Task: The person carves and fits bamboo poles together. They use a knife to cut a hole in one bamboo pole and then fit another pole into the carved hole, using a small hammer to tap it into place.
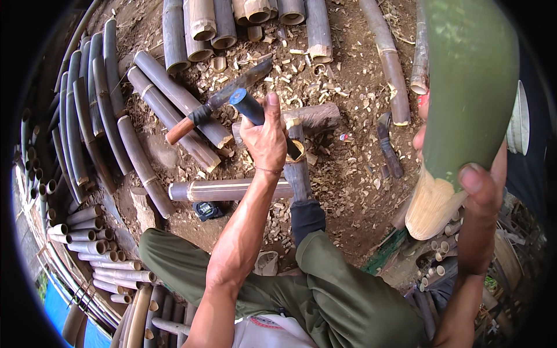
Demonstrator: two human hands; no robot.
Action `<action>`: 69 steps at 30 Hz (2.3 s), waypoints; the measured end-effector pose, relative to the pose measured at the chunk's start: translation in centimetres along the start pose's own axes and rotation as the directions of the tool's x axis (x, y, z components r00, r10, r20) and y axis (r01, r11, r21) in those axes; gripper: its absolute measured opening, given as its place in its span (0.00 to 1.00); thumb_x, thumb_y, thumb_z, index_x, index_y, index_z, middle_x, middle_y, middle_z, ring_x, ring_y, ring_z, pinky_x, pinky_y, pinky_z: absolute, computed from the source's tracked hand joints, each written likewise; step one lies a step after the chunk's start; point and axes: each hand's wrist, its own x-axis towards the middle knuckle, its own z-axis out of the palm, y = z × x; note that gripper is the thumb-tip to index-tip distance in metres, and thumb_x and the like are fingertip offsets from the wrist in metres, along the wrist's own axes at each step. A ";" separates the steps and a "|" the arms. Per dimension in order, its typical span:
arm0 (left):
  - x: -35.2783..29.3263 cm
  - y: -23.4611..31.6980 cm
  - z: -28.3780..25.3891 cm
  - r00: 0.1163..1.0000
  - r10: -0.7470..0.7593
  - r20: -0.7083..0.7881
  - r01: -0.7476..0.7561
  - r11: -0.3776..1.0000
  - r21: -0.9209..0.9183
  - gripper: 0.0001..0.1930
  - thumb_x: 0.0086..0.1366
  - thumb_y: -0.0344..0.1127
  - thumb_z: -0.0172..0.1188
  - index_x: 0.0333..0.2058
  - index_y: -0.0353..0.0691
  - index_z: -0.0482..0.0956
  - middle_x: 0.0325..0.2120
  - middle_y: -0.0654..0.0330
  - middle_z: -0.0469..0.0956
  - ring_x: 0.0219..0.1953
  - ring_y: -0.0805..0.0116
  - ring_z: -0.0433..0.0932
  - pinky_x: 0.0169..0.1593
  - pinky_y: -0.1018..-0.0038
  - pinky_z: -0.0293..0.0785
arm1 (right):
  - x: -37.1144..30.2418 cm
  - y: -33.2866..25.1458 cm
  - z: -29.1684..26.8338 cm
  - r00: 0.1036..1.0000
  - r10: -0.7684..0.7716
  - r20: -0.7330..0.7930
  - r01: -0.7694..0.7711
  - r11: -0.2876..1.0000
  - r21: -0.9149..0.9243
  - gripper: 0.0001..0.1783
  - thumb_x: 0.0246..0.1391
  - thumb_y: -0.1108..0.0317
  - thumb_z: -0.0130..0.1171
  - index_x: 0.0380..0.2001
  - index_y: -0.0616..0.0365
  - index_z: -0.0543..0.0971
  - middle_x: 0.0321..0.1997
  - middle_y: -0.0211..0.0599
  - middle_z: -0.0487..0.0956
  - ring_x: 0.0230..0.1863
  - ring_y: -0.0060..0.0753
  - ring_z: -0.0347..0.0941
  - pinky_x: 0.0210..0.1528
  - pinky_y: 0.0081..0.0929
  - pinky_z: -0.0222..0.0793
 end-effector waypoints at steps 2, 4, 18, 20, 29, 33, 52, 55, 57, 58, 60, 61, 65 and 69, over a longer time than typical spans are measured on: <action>-0.3 -0.1 0.5 1.000 0.017 -0.015 -0.016 0.999 0.038 0.19 0.64 0.48 0.65 0.31 0.41 0.68 0.16 0.72 0.63 0.13 0.84 0.59 0.15 0.83 0.53 | 0.8 -0.6 -1.1 0.995 -0.055 0.084 0.057 0.998 -0.027 0.43 0.43 0.51 0.64 0.55 0.76 0.66 0.47 0.53 0.77 0.40 0.36 0.79 0.39 0.28 0.77; -0.5 -0.5 0.9 0.998 0.057 -0.010 -0.056 0.995 0.086 0.19 0.64 0.49 0.66 0.31 0.41 0.69 0.15 0.72 0.64 0.13 0.84 0.60 0.16 0.83 0.54 | 1.7 -0.7 -0.8 0.987 -0.148 0.057 0.151 0.986 -0.070 0.41 0.43 0.57 0.66 0.57 0.72 0.66 0.47 0.51 0.77 0.40 0.35 0.79 0.39 0.27 0.77; -1.0 -2.0 -0.1 0.998 0.054 0.025 -0.058 0.975 0.216 0.19 0.63 0.47 0.68 0.37 0.34 0.79 0.26 0.67 0.78 0.29 0.80 0.73 0.35 0.79 0.71 | 7.5 -5.5 4.1 0.986 -0.078 0.147 0.154 0.770 -0.619 0.42 0.40 0.73 0.68 0.63 0.53 0.68 0.50 0.50 0.78 0.46 0.43 0.79 0.48 0.33 0.75; -1.0 -1.9 0.4 0.981 0.122 0.153 -0.148 0.974 0.171 0.13 0.66 0.38 0.65 0.40 0.34 0.78 0.29 0.66 0.79 0.28 0.79 0.74 0.34 0.78 0.71 | 6.4 -2.4 5.3 0.931 -0.085 0.354 0.287 0.771 -0.569 0.42 0.40 0.72 0.67 0.64 0.54 0.66 0.51 0.55 0.77 0.49 0.46 0.78 0.51 0.36 0.74; -0.8 -4.0 0.3 0.996 -0.068 0.049 0.054 0.967 0.247 0.10 0.65 0.36 0.61 0.29 0.40 0.71 0.21 0.68 0.73 0.20 0.80 0.68 0.24 0.80 0.66 | 0.6 4.3 2.1 0.975 -0.027 0.222 0.032 0.999 -0.017 0.55 0.41 0.64 0.68 0.69 0.70 0.50 0.69 0.48 0.61 0.71 0.36 0.54 0.71 0.34 0.49; 1.3 -2.9 0.6 0.997 -0.080 -0.023 0.083 0.944 0.319 0.18 0.66 0.45 0.61 0.24 0.45 0.66 0.15 0.69 0.67 0.13 0.80 0.62 0.16 0.81 0.59 | -1.8 5.0 -0.6 0.997 0.079 -0.003 -0.078 0.992 0.098 0.56 0.36 0.59 0.69 0.67 0.70 0.53 0.59 0.48 0.69 0.60 0.36 0.68 0.62 0.32 0.63; 4.1 0.6 3.8 0.735 -0.482 0.477 0.216 0.833 0.509 0.14 0.62 0.34 0.64 0.21 0.42 0.68 0.14 0.71 0.63 0.12 0.84 0.56 0.15 0.82 0.49 | -3.1 7.1 -1.6 0.883 0.460 -0.088 -0.400 0.839 0.369 0.50 0.34 0.57 0.66 0.60 0.69 0.58 0.40 0.43 0.76 0.35 0.34 0.78 0.40 0.32 0.78; 4.0 0.5 3.7 0.734 -0.470 0.491 0.206 0.842 0.498 0.14 0.62 0.34 0.64 0.22 0.41 0.69 0.14 0.71 0.63 0.12 0.84 0.57 0.16 0.82 0.49 | -2.2 6.8 -1.9 0.901 0.420 -0.103 -0.373 0.875 0.307 0.48 0.35 0.51 0.67 0.56 0.72 0.63 0.40 0.45 0.77 0.35 0.33 0.78 0.39 0.30 0.78; 4.0 0.5 3.9 0.730 -0.466 0.500 0.177 0.836 0.520 0.14 0.62 0.35 0.64 0.21 0.41 0.69 0.14 0.71 0.64 0.13 0.84 0.58 0.16 0.83 0.50 | -1.4 6.5 -2.1 0.919 0.379 -0.110 -0.349 0.910 0.224 0.49 0.37 0.43 0.67 0.53 0.75 0.67 0.42 0.49 0.77 0.34 0.33 0.79 0.36 0.28 0.78; 4.1 0.4 3.9 0.734 -0.471 0.489 0.185 0.832 0.523 0.14 0.62 0.35 0.64 0.21 0.41 0.69 0.14 0.71 0.64 0.13 0.84 0.58 0.16 0.83 0.50 | -1.0 6.3 -2.3 0.928 0.356 -0.110 -0.332 0.924 0.188 0.49 0.38 0.40 0.67 0.51 0.76 0.69 0.43 0.51 0.78 0.34 0.33 0.79 0.36 0.28 0.78; 4.2 0.3 3.9 0.743 -0.480 0.466 0.200 0.824 0.530 0.14 0.62 0.35 0.63 0.21 0.41 0.70 0.14 0.71 0.64 0.13 0.84 0.59 0.16 0.83 0.50 | 0.0 6.2 -2.8 0.946 0.306 -0.107 -0.288 0.945 0.157 0.48 0.41 0.42 0.66 0.52 0.77 0.68 0.44 0.52 0.77 0.37 0.33 0.79 0.37 0.27 0.78; 4.2 0.2 4.0 0.749 -0.472 0.465 0.180 0.820 0.544 0.13 0.62 0.35 0.63 0.21 0.41 0.70 0.14 0.71 0.65 0.13 0.84 0.60 0.16 0.82 0.51 | 0.4 6.2 -3.0 0.953 0.282 -0.113 -0.264 0.953 0.148 0.47 0.42 0.43 0.65 0.53 0.77 0.68 0.45 0.53 0.77 0.38 0.33 0.79 0.39 0.27 0.77; 3.7 -0.3 4.5 0.775 -0.423 0.470 0.076 0.801 0.594 0.12 0.62 0.34 0.63 0.22 0.40 0.72 0.15 0.71 0.67 0.14 0.83 0.62 0.17 0.82 0.56 | 3.0 7.8 -1.8 0.988 0.071 -0.140 -0.089 0.988 -0.124 0.45 0.44 0.57 0.66 0.61 0.72 0.64 0.57 0.53 0.72 0.53 0.36 0.73 0.55 0.31 0.71; 3.4 -0.9 3.5 0.785 -0.432 0.445 0.069 0.774 0.630 0.09 0.58 0.36 0.64 0.24 0.37 0.77 0.17 0.68 0.72 0.20 0.81 0.68 0.26 0.78 0.65 | 5.5 5.9 -2.3 0.963 0.211 0.167 -0.148 0.934 -0.324 0.52 0.40 0.68 0.66 0.69 0.66 0.54 0.67 0.51 0.64 0.68 0.42 0.60 0.69 0.36 0.56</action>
